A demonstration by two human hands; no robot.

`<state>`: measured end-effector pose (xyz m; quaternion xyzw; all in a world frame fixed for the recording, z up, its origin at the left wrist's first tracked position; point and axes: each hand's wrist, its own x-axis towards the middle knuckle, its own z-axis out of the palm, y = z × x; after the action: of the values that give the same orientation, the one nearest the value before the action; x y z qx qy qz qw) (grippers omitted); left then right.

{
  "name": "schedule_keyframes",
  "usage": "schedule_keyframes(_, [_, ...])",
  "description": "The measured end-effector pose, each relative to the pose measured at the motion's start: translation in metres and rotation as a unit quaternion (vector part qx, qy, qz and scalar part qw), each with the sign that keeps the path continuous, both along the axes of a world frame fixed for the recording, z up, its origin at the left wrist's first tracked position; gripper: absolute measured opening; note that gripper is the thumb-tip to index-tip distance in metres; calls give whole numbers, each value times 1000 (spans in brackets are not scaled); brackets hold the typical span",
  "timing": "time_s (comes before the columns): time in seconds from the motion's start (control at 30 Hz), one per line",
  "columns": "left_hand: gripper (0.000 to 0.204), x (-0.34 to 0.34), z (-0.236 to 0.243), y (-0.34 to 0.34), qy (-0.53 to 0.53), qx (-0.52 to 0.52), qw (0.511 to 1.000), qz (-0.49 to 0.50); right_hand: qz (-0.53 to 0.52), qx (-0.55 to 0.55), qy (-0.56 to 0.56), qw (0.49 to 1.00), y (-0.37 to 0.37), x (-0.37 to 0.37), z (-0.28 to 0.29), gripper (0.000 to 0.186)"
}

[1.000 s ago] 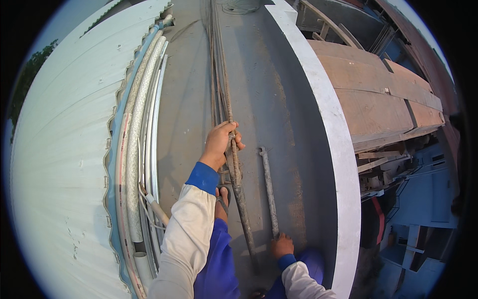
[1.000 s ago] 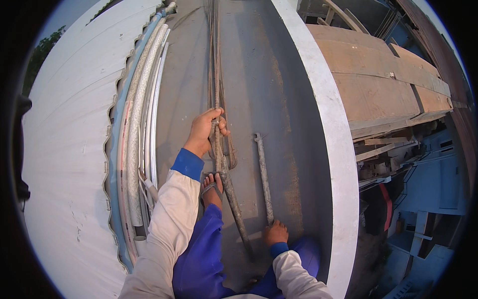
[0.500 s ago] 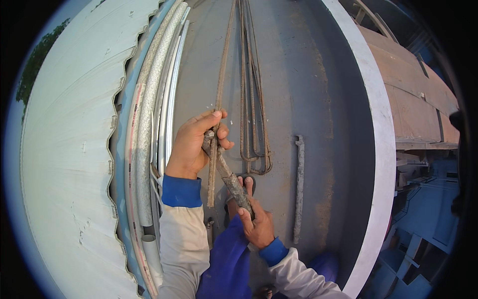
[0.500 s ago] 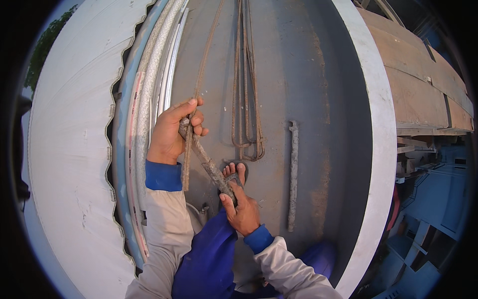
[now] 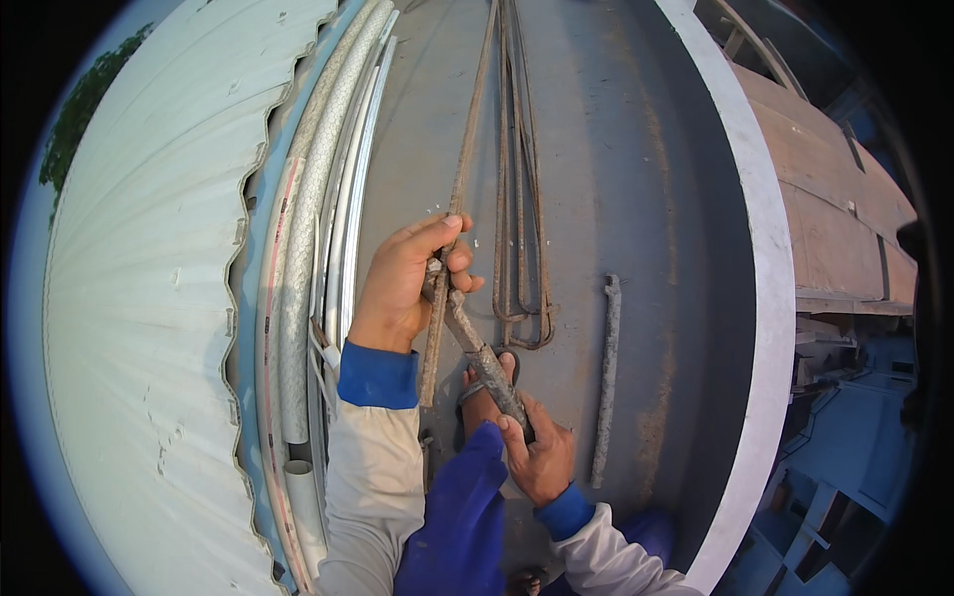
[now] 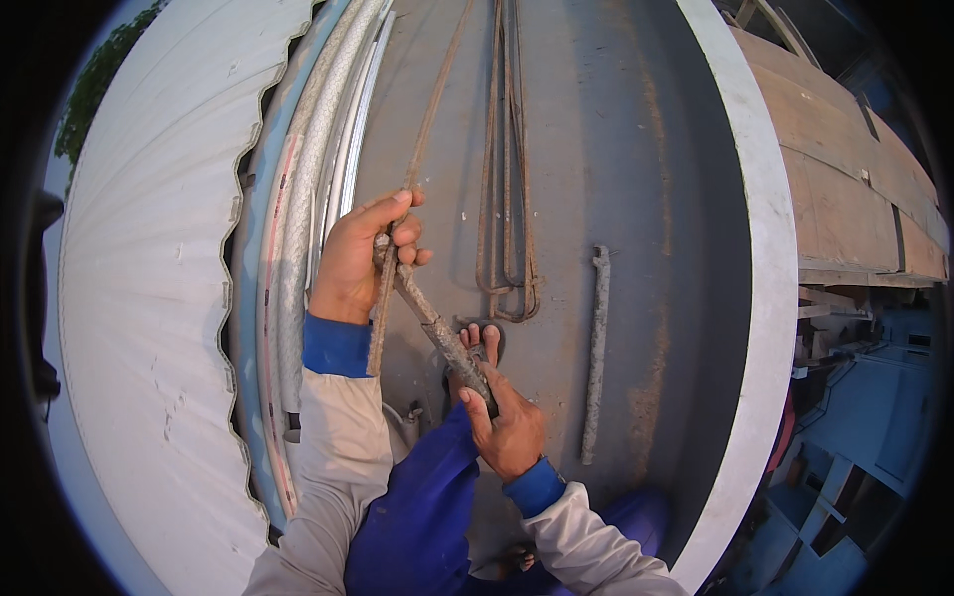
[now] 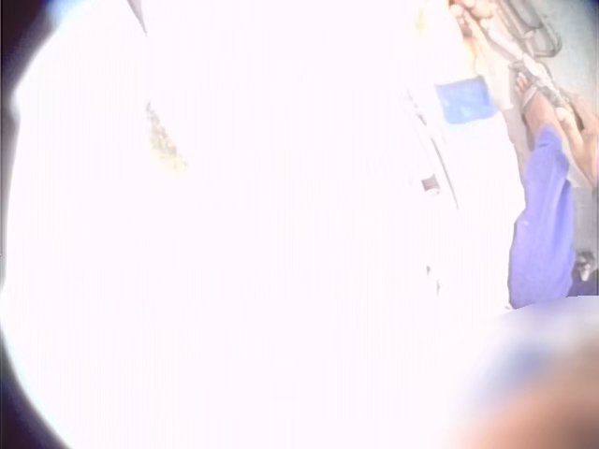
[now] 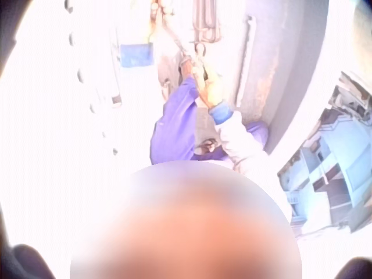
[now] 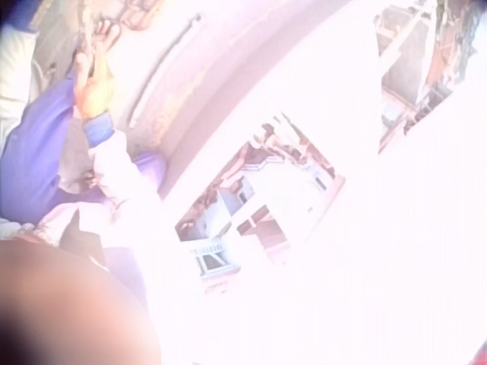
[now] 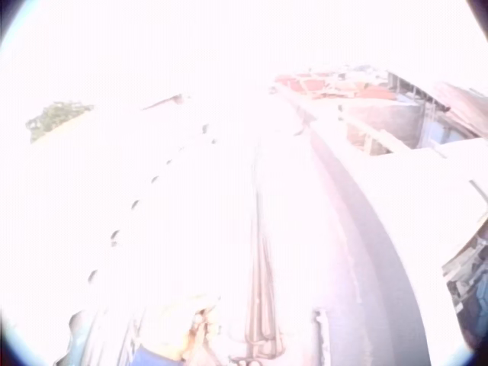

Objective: The person sits on a rooftop and repeatedly bends thin metal rods using a larger metal bar as a lever. They hold each rod with one hand and apply force with the other, then place the bent rods aside. The person later walks across a wooden plank to another section of the roof.

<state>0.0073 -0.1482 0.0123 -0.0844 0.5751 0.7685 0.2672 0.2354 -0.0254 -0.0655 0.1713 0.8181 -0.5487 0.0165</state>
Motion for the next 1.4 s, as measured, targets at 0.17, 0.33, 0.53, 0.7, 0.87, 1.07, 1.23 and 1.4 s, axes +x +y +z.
schedule_keyframes(0.17, [23,0,3,-2,17,-24,999,21,-38,-58,40,997,-17,4,-6,37])
schedule_keyframes(0.33, [25,3,-4,8,18,-52,998,33,-41,-97,23,994,-19,4,-17,38])
schedule_keyframes(0.53, [24,12,-3,49,66,-74,995,20,-73,-137,18,988,-2,15,-25,38])
schedule_keyframes(0.7, [29,22,12,87,113,-83,990,-3,-106,-199,6,974,5,24,-25,39])
schedule_keyframes(0.87, [27,21,19,114,123,-169,977,-33,-134,-222,36,965,9,26,-26,38])
schedule_keyframes(1.07, [30,24,10,132,132,-188,973,-20,-133,-270,26,953,19,34,-34,47])
schedule_keyframes(1.23, [28,21,1,129,129,-177,976,-5,-127,-69,-5,989,37,85,-75,41])
schedule_keyframes(1.4, [29,10,-6,109,119,-164,979,-6,-194,146,-341,908,67,168,-140,48])
